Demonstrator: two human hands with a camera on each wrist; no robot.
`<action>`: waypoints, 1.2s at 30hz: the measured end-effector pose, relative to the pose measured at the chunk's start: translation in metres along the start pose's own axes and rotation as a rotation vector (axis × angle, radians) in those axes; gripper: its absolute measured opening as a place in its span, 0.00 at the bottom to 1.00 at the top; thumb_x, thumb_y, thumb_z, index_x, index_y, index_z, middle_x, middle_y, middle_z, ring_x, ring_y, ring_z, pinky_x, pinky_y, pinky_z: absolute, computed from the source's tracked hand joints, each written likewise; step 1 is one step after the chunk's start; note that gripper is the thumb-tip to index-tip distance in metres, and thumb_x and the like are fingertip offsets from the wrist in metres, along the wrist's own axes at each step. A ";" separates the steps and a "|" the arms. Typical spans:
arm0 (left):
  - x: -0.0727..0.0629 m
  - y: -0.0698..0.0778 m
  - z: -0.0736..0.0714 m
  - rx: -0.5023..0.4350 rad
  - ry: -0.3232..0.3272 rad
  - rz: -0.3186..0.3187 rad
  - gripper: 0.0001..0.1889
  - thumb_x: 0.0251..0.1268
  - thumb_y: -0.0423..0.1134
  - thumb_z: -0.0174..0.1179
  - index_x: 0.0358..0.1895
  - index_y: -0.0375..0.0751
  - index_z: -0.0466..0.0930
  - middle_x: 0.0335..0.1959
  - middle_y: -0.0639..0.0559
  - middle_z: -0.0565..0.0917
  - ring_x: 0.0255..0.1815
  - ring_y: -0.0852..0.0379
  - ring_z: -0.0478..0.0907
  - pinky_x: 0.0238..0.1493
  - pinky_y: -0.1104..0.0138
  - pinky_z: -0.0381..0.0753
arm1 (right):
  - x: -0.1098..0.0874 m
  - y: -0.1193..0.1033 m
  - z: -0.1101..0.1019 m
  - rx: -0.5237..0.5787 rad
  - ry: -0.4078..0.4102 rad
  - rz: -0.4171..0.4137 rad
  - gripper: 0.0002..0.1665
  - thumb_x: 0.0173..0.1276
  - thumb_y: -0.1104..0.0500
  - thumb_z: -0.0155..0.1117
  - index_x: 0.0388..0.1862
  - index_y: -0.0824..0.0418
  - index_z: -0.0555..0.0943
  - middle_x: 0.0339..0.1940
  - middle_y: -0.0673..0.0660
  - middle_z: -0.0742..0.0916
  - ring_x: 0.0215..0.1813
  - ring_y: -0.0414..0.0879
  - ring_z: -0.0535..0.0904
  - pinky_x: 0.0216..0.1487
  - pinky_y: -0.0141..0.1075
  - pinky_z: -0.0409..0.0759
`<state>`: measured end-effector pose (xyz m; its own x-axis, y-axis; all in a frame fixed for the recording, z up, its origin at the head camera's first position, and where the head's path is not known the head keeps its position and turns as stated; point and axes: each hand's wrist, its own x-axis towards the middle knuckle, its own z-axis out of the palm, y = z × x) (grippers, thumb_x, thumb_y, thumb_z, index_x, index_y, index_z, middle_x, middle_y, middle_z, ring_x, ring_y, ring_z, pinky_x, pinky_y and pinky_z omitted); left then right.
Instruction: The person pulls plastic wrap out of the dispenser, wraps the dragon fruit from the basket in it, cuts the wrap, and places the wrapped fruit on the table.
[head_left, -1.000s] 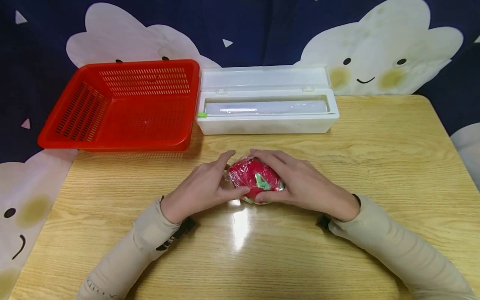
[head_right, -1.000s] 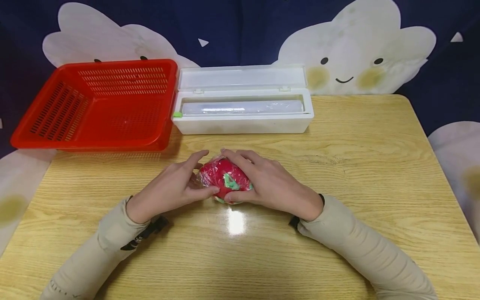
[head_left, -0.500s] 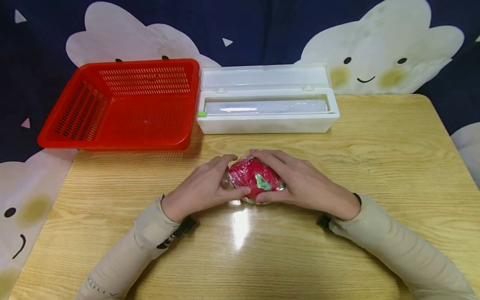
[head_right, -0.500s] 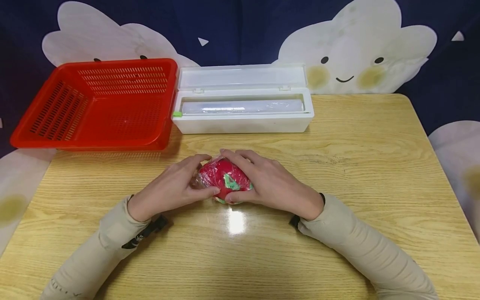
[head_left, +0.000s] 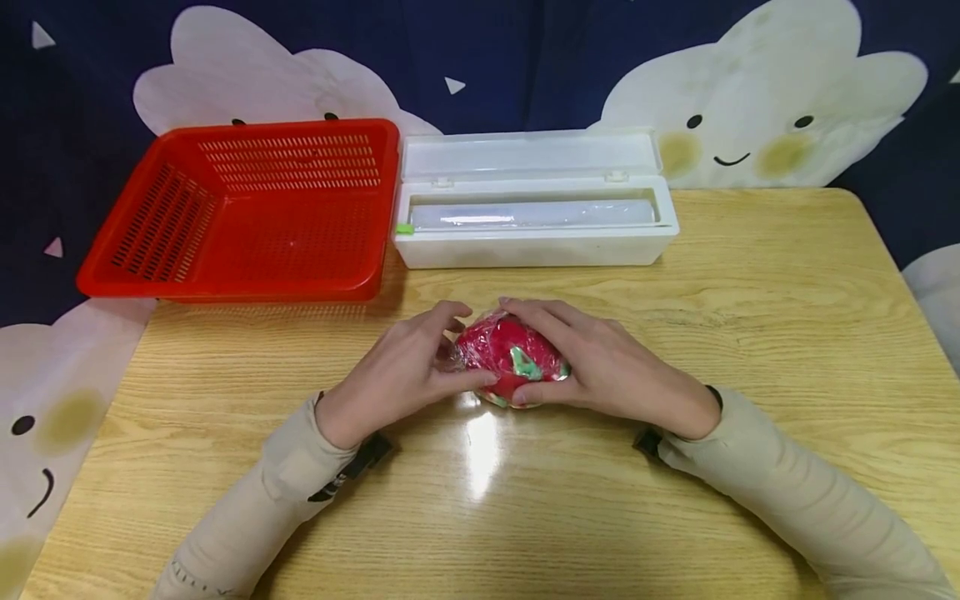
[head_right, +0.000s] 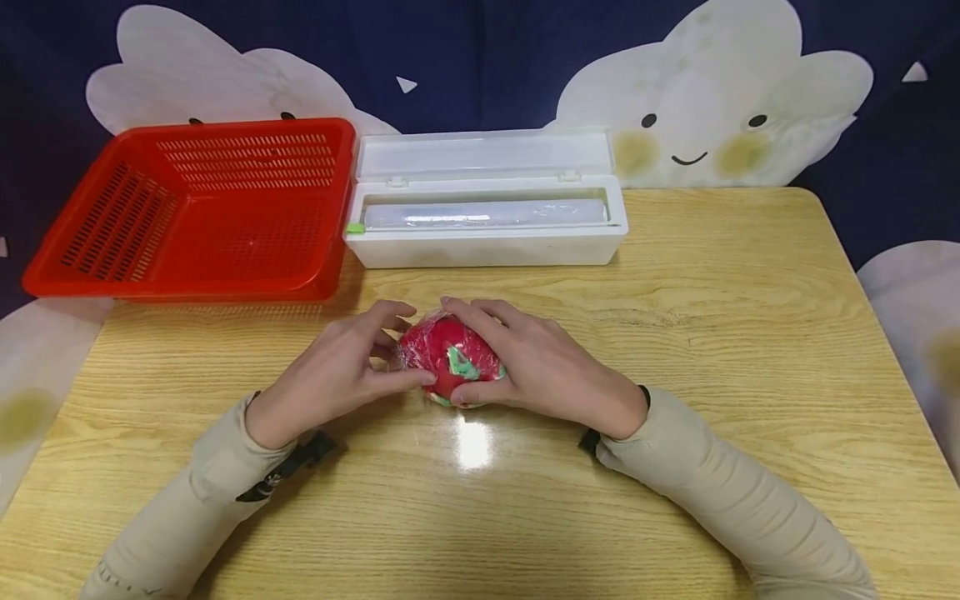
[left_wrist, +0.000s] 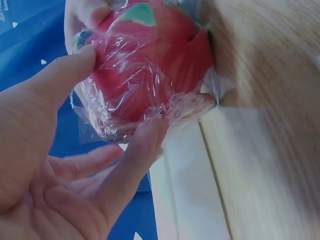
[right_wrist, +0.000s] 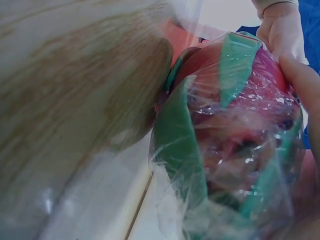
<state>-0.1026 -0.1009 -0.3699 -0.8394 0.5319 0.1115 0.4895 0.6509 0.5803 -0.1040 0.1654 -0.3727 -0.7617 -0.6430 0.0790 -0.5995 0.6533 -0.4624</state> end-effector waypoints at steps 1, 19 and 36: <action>0.000 0.000 -0.001 -0.012 -0.001 0.016 0.37 0.55 0.55 0.77 0.62 0.38 0.74 0.46 0.46 0.90 0.42 0.56 0.89 0.40 0.67 0.91 | 0.000 0.000 0.000 0.002 -0.003 0.003 0.60 0.58 0.27 0.72 0.84 0.39 0.56 0.75 0.58 0.76 0.66 0.56 0.82 0.59 0.53 0.87; -0.010 -0.002 -0.028 0.100 -0.222 0.223 0.43 0.62 0.35 0.74 0.80 0.44 0.64 0.64 0.50 0.85 0.62 0.55 0.86 0.59 0.63 0.87 | 0.000 0.000 -0.002 0.008 -0.028 -0.018 0.63 0.57 0.28 0.73 0.85 0.36 0.53 0.80 0.54 0.72 0.72 0.56 0.79 0.65 0.54 0.84; -0.007 -0.007 -0.026 0.188 -0.028 0.294 0.23 0.62 0.34 0.73 0.61 0.43 0.85 0.50 0.50 0.92 0.48 0.56 0.91 0.51 0.63 0.90 | 0.000 0.002 -0.001 0.021 -0.008 -0.091 0.63 0.56 0.32 0.77 0.85 0.40 0.56 0.80 0.55 0.72 0.74 0.56 0.77 0.66 0.52 0.84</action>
<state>-0.1067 -0.1233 -0.3535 -0.6504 0.7246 0.2279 0.7466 0.5546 0.3675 -0.1060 0.1673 -0.3725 -0.7024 -0.7025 0.1146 -0.6608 0.5838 -0.4717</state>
